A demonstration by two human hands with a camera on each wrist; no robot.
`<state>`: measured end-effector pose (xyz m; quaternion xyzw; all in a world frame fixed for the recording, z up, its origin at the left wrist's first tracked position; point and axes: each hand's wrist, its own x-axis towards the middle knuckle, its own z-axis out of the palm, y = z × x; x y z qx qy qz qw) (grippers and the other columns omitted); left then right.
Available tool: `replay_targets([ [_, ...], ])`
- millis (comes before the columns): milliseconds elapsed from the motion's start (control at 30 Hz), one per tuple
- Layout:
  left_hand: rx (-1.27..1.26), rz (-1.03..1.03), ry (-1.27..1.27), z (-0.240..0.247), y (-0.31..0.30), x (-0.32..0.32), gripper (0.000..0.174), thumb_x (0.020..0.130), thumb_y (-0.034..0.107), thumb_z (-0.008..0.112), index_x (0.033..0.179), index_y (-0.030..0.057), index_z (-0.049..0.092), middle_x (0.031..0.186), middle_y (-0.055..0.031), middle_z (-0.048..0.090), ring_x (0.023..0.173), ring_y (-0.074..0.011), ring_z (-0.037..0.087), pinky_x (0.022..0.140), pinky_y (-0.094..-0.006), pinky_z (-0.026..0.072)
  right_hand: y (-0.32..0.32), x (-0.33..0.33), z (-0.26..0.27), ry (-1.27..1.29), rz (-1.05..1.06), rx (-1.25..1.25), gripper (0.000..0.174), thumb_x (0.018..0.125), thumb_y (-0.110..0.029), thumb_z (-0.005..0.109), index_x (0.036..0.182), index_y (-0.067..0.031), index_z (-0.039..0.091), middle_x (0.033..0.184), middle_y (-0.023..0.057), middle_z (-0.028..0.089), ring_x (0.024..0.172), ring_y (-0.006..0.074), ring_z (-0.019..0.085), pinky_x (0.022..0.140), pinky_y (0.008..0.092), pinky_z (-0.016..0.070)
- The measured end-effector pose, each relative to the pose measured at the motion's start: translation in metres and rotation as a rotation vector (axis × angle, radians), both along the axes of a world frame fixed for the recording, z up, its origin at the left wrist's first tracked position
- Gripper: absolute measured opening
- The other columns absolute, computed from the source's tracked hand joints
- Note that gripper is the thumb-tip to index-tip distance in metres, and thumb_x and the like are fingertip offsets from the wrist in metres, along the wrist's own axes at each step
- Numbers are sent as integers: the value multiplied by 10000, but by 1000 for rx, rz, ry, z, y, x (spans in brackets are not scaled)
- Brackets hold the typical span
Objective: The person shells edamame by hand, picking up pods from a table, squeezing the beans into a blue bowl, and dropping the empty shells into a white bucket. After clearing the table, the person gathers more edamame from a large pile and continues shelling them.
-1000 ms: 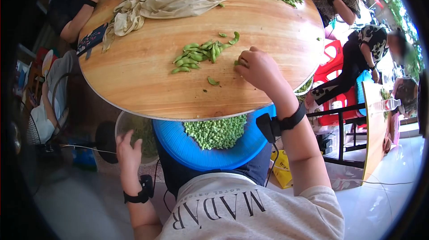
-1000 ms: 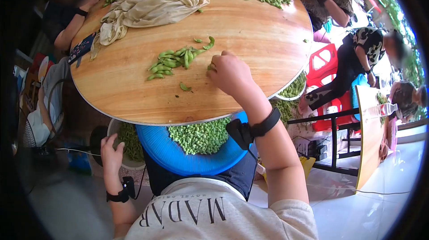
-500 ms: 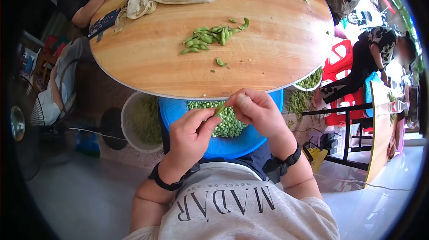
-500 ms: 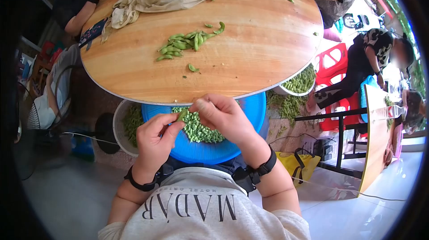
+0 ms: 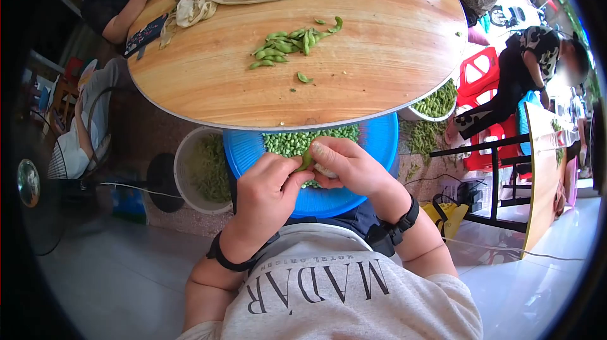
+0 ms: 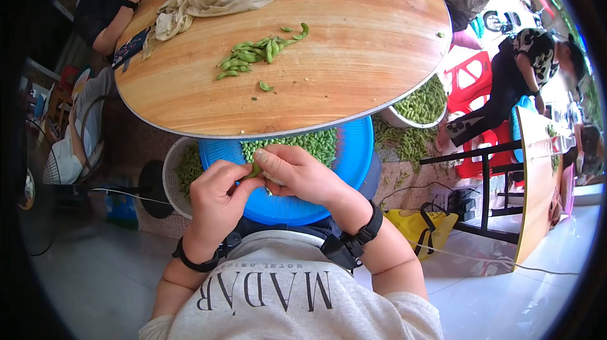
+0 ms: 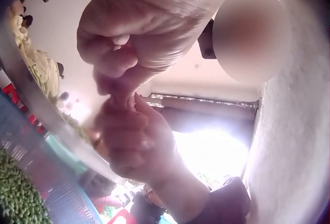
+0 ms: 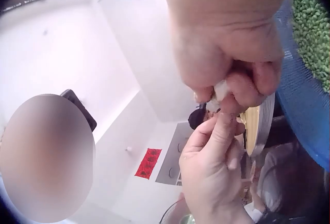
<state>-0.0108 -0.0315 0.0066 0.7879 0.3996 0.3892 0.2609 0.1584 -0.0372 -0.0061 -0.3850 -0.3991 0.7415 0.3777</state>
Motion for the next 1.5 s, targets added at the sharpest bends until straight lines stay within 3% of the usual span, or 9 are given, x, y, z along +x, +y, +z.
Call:
replay_targets([
  [200,-34,38,-81,-8,-1,2,143,699,-15,701,809,-27,610,690,-87,586,555,-132,569,487,-236,458,-2,-4,-1,-22,-69,-1,326,929,-323,452,814,-31,537,584,-23,443,502,41,369,436,184,286],
  [400,-526,68,-410,-22,-9,8,73,798,27,634,843,-18,597,682,-28,577,531,-82,536,457,-205,432,-3,-8,-9,-69,-142,89,285,921,-275,482,789,-28,537,583,-25,452,514,40,379,449,193,302],
  [500,-640,69,-532,-26,-7,13,82,837,72,601,857,-7,594,685,-23,576,511,-61,501,432,-187,388,-5,-11,-15,-160,-187,205,266,913,-245,502,775,-19,528,582,-17,466,523,50,405,459,211,334],
  [667,-629,88,-515,-40,-9,16,87,849,83,577,874,0,571,693,-27,535,600,-59,453,516,-204,367,-7,-9,-22,-375,-232,385,258,887,-209,543,734,-4,510,538,27,458,511,77,429,449,258,360],
  [900,-671,30,-451,-46,-6,15,116,893,113,469,855,14,517,672,-3,481,598,-63,422,523,-213,350,-11,-5,-30,-580,-219,647,244,839,-187,597,699,-11,501,560,128,482,479,234,469,456,315,381],
  [1067,-1022,-13,-698,-43,2,13,132,892,143,448,817,53,510,626,27,443,514,-27,366,436,-176,277,-11,-3,-34,-580,-177,744,223,812,-180,619,702,-18,512,608,145,518,532,307,513,474,344,400],
  [1167,-1112,-79,-705,-48,8,6,135,892,152,453,818,59,517,621,20,463,468,-28,370,391,-163,268,-11,0,-40,-537,-170,721,221,820,-187,618,716,-14,527,598,129,501,508,249,496,470,323,393],
  [1367,-1128,-101,-648,-53,7,1,149,904,163,469,842,44,533,631,-23,518,456,-60,445,392,-159,330,-10,4,-52,-250,-96,345,225,870,-208,570,773,-6,562,576,7,467,531,85,405,472,252,354],
  [1500,-1146,-91,-673,-61,9,2,166,913,177,472,864,35,541,655,-40,550,477,-88,496,421,-174,372,-8,9,-59,-196,-37,182,220,889,-218,544,806,-18,582,604,-35,474,562,54,412,494,221,351],
])
